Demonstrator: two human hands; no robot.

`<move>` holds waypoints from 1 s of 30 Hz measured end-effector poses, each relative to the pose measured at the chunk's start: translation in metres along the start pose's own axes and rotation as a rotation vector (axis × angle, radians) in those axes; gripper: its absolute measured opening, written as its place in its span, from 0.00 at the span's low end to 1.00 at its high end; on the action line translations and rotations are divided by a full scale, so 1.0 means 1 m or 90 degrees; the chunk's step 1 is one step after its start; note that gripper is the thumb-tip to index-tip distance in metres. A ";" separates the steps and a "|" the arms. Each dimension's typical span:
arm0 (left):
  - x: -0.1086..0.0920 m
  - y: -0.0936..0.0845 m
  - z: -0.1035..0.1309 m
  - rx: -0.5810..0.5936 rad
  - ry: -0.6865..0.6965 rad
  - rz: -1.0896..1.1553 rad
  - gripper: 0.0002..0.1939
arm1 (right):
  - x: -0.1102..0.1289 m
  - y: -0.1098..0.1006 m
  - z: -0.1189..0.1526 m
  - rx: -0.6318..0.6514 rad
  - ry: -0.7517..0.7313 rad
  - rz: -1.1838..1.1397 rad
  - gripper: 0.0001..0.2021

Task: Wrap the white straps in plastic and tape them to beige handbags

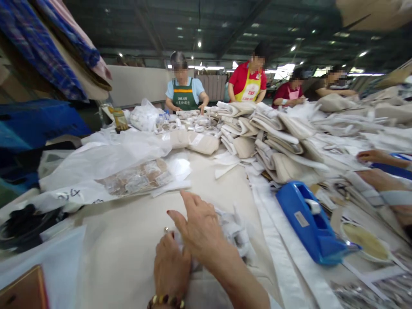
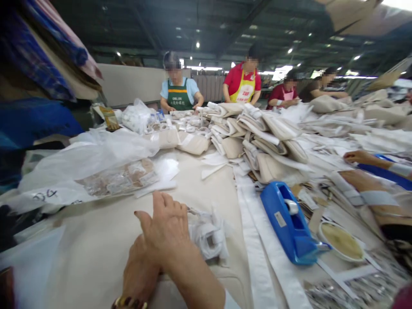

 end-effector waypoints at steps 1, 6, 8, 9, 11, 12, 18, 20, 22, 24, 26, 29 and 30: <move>0.004 -0.001 -0.002 -0.013 -0.010 0.035 0.21 | -0.003 -0.019 0.007 -0.049 -0.009 -0.023 0.21; -0.010 -0.042 0.015 -0.242 0.154 0.082 0.24 | -0.098 -0.064 0.061 -0.172 0.218 -0.022 0.19; -0.037 -0.056 0.039 -0.358 0.282 0.014 0.20 | -0.131 -0.050 0.072 -0.122 0.267 -0.072 0.18; -0.052 -0.057 0.052 -0.383 0.339 -0.003 0.19 | -0.141 -0.042 0.075 -0.095 0.272 -0.104 0.17; -0.082 -0.046 0.071 -0.336 0.416 0.011 0.15 | -0.149 -0.030 0.076 -0.054 0.268 -0.162 0.14; -0.097 -0.035 0.076 -0.276 0.428 0.022 0.15 | -0.150 -0.027 0.075 -0.043 0.269 -0.186 0.13; -0.134 0.056 0.080 0.143 0.334 -0.134 0.35 | -0.149 -0.036 0.075 -0.056 0.284 -0.203 0.09; -0.136 0.059 0.077 0.177 0.319 -0.120 0.35 | -0.152 -0.036 0.074 -0.046 0.282 -0.191 0.10; -0.138 0.054 0.071 0.163 0.297 -0.081 0.32 | -0.156 -0.032 0.073 -0.031 0.284 -0.176 0.12; -0.141 0.048 0.067 0.132 0.284 -0.053 0.27 | -0.159 -0.027 0.071 -0.011 0.284 -0.157 0.15; -0.145 0.048 0.065 0.108 0.287 -0.040 0.23 | -0.161 -0.022 0.069 0.014 0.279 -0.141 0.19; -0.146 0.057 0.065 0.099 0.303 -0.015 0.23 | -0.160 -0.017 0.067 0.043 0.271 -0.104 0.19; -0.145 0.060 0.065 0.098 0.311 -0.007 0.22 | -0.160 -0.016 0.067 0.048 0.272 -0.086 0.19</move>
Point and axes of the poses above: each hand's wrist, its own z-axis away from the middle knuckle, its own y-axis out of the palm, x = y × z, the point moved 8 cm from there along -z, towards the middle knuckle, and after that the axes turned 12 degrees about -y, right-handed, at the moved point
